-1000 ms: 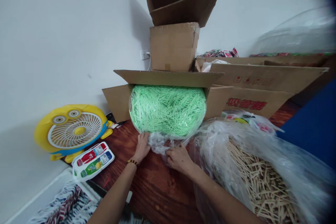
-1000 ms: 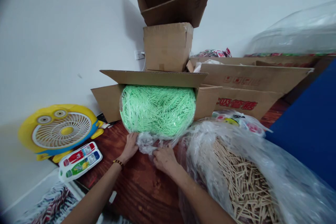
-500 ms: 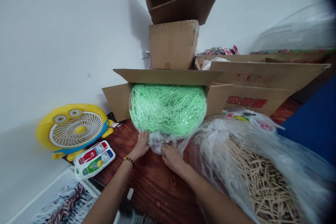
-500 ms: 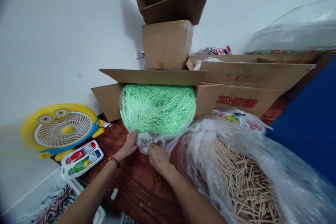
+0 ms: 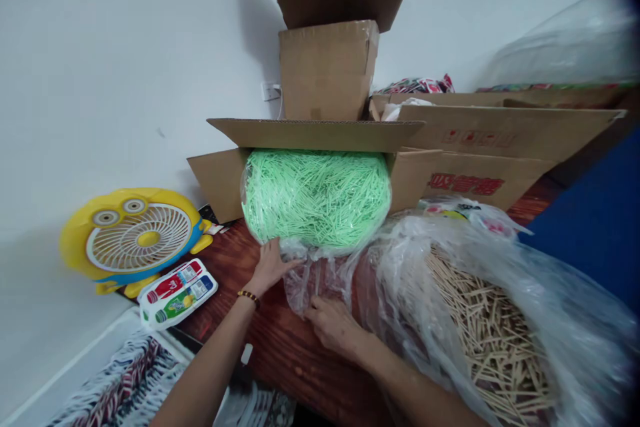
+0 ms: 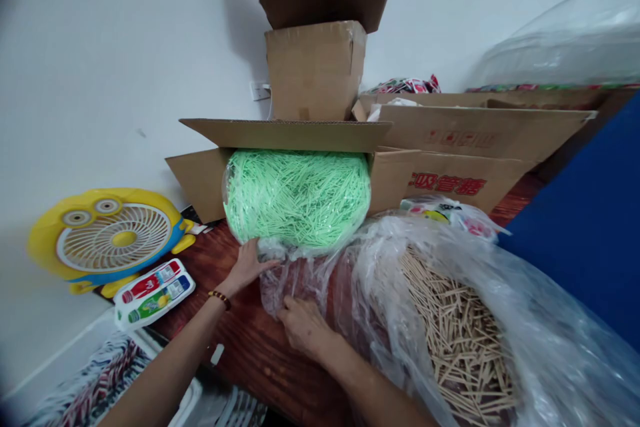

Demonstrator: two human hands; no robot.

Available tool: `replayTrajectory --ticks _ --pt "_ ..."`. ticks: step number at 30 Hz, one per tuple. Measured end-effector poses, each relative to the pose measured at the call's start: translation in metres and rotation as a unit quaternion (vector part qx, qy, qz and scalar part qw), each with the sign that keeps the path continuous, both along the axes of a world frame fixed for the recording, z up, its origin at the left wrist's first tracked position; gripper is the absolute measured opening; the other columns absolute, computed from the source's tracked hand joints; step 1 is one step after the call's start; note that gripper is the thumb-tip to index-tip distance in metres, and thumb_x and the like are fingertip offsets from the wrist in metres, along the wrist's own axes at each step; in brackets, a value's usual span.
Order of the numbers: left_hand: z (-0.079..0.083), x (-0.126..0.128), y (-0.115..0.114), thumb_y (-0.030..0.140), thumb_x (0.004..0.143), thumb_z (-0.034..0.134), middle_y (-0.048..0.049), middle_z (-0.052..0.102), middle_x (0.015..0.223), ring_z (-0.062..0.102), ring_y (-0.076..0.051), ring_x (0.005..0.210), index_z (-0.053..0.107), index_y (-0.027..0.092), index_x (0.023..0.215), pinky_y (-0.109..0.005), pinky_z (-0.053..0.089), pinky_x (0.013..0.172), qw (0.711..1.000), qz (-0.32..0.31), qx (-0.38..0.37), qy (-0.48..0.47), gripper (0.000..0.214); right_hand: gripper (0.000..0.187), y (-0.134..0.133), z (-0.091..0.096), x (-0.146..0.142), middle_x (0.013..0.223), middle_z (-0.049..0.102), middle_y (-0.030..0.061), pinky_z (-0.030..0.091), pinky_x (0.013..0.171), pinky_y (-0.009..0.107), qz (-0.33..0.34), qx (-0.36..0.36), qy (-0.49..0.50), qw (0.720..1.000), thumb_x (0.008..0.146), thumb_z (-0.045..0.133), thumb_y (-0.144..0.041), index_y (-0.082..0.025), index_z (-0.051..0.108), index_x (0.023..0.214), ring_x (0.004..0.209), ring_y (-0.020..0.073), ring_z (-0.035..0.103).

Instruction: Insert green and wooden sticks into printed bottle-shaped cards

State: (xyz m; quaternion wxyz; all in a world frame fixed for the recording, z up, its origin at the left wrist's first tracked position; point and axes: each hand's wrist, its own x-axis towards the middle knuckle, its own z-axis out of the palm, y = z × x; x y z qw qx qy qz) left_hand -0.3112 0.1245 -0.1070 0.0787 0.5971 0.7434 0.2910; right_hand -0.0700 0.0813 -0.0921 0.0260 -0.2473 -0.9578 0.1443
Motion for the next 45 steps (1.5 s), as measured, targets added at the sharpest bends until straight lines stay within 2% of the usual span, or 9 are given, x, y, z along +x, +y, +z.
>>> replayTrajectory --ticks 5,10,14,19,23,27,31,35,45 --pt "0.002 0.016 -0.001 0.02 0.069 0.065 -0.0186 0.047 0.118 0.041 -0.036 0.118 0.036 0.007 0.13 -0.05 0.035 0.098 0.998 0.035 0.038 0.047 0.069 0.027 0.012 0.014 0.004 0.102 0.067 0.0019 0.042 0.079 0.025 -0.009 -0.118 0.084 0.989 0.091 0.046 -0.038 -0.025 0.062 0.109 0.093 0.0169 0.062" --pt "0.011 0.004 -0.016 0.006 0.072 0.051 -0.0138 0.047 0.11 0.047 -0.029 0.107 0.04 0.01 0.127 -0.045 0.041 0.094 0.995 0.02 0.067 0.071 0.056 0.034 0.049 0.027 -0.008 0.107 0.069 0.007 0.043 0.082 0.027 -0.208 -0.028 0.066 0.976 0.095 0.035 -0.027 -0.022 0.052 0.124 0.098 0.0193 0.064" --pt "0.019 -0.002 -0.029 0.0 0.074 0.044 -0.0112 0.049 0.107 0.049 -0.026 0.103 0.047 0.015 0.12 -0.041 0.044 0.092 0.993 0.012 0.083 0.083 0.049 0.049 0.074 0.022 -0.024 0.094 0.072 0.0153 0.046 0.075 0.037 -0.256 0.0 0.019 0.966 0.09 0.036 -0.017 -0.017 0.038 0.139 0.086 0.0281 0.068" --pt "0.029 0.021 -0.033 0.019 0.085 0.049 -0.0147 0.046 0.115 0.045 -0.029 0.109 0.04 0.012 0.128 -0.046 0.041 0.095 0.987 0.057 0.119 0.092 0.044 0.034 0.082 0.011 -0.038 0.093 0.072 0.0153 0.046 0.073 0.036 -0.262 0.015 -0.004 0.965 0.092 0.037 -0.021 -0.018 0.055 0.121 0.087 0.0286 0.068" --pt "0.031 0.052 -0.027 0.046 0.08 0.059 -0.0158 0.045 0.115 0.044 -0.034 0.108 0.043 0.014 0.125 -0.051 0.043 0.088 0.982 0.115 0.095 0.114 0.058 0.029 0.079 0.008 -0.034 0.092 0.072 0.0119 0.045 0.071 0.033 -0.271 0.021 -0.007 0.962 0.094 0.037 -0.032 -0.021 0.06 0.108 0.085 0.0264 0.069" --pt "0.028 0.063 -0.02 0.037 0.076 0.064 -0.0162 0.044 0.116 0.043 -0.036 0.107 0.046 0.014 0.121 -0.051 0.046 0.082 0.98 0.145 0.07 0.116 0.053 0.03 0.074 0.01 -0.021 0.091 0.072 0.0077 0.041 0.068 0.029 -0.279 0.021 0.006 0.96 0.095 0.034 -0.037 -0.024 0.059 0.105 0.083 0.0234 0.069" --pt "0.024 0.049 -0.022 0.015 0.074 0.059 -0.0105 0.045 0.106 0.046 -0.029 0.103 0.054 0.017 0.1 -0.043 0.047 0.084 0.985 0.113 0.089 0.091 0.027 0.029 0.073 0.013 -0.012 0.086 0.072 0.0048 0.036 0.066 0.027 -0.286 0.007 0.023 0.958 0.095 0.035 -0.037 -0.025 0.06 0.1 0.08 0.0202 0.067" --pt "0.018 0.025 -0.038 0.004 0.07 0.053 -0.0075 0.043 0.103 0.048 -0.024 0.101 0.054 0.018 0.091 -0.039 0.047 0.089 0.988 0.086 0.117 0.059 0.025 0.027 0.075 0.014 -0.009 0.082 0.071 0.004 0.031 0.062 0.026 -0.298 -0.012 0.043 0.953 0.093 0.036 -0.034 -0.024 0.061 0.095 0.076 0.0187 0.065" --pt "0.002 -0.01 -0.085 0.01 0.073 0.049 -0.0051 0.048 0.092 0.054 -0.022 0.088 0.055 0.019 0.089 -0.039 0.049 0.082 0.987 0.067 0.141 -0.034 0.019 0.021 0.078 0.019 0.011 0.067 0.062 -0.0005 0.025 0.057 0.023 -0.32 -0.069 0.101 0.94 0.087 0.044 -0.03 -0.021 0.061 0.079 0.065 0.0141 0.055"
